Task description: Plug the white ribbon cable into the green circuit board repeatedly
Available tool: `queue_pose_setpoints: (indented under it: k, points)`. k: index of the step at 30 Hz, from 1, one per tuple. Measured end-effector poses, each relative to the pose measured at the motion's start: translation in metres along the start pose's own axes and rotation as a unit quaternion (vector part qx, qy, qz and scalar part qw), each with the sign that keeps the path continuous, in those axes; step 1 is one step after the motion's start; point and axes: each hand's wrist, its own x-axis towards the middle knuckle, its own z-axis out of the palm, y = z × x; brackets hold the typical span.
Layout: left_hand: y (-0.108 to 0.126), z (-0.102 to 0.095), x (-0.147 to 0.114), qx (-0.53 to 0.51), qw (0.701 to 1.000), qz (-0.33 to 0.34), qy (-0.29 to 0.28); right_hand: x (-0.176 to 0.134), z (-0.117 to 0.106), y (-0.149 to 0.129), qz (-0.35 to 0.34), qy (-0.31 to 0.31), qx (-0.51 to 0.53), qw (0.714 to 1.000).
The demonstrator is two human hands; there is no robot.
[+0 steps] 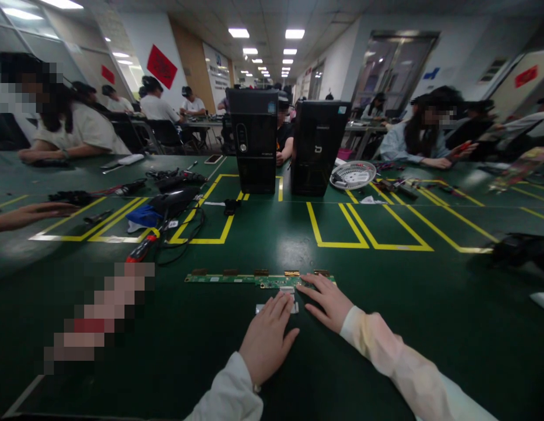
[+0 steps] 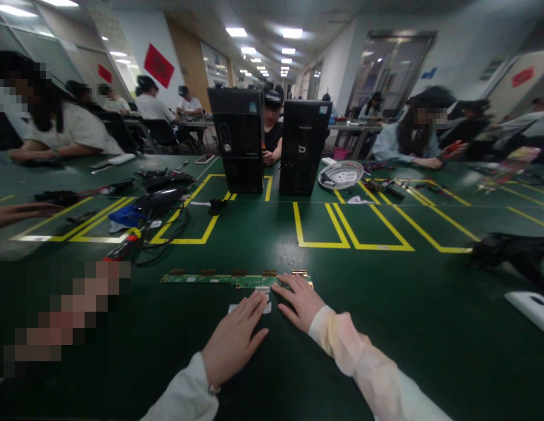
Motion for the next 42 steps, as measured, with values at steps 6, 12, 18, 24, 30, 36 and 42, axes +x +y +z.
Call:
queue_pose_setpoints:
  k: [6, 12, 18, 24, 30, 36, 42]
  points:
    - [-0.006, -0.002, -0.001, -0.003, 1.0, 0.018, 0.001, 0.0, -0.001, 0.0, -0.001, -0.003, 0.005, 1.0]
    - [-0.015, -0.004, 0.001, -0.012, 0.999, 0.037, 0.006, 0.0, 0.0, 0.0, -0.002, -0.001, 0.004, 1.0]
    - [-0.022, -0.007, 0.002, -0.014, 0.998, 0.054, -0.005, 0.0, 0.0, 0.0, -0.003, -0.002, 0.003, 1.0]
    - [-0.012, -0.007, 0.001, -0.003, 0.999, 0.039, 0.006, 0.0, -0.001, 0.0, 0.001, -0.005, 0.004, 1.0]
    - [-0.008, -0.007, 0.002, -0.008, 0.999, 0.041, 0.035, 0.001, -0.002, -0.002, 0.002, -0.003, 0.005, 1.0]
    - [-0.025, -0.027, -0.016, -0.005, 0.997, 0.007, 0.073, 0.002, -0.005, -0.003, 0.006, -0.008, 0.003, 1.0]
    - [-0.069, -0.022, -0.066, 0.012, 0.992, -0.096, 0.087, 0.001, -0.005, -0.002, 0.006, -0.008, -0.003, 1.0]
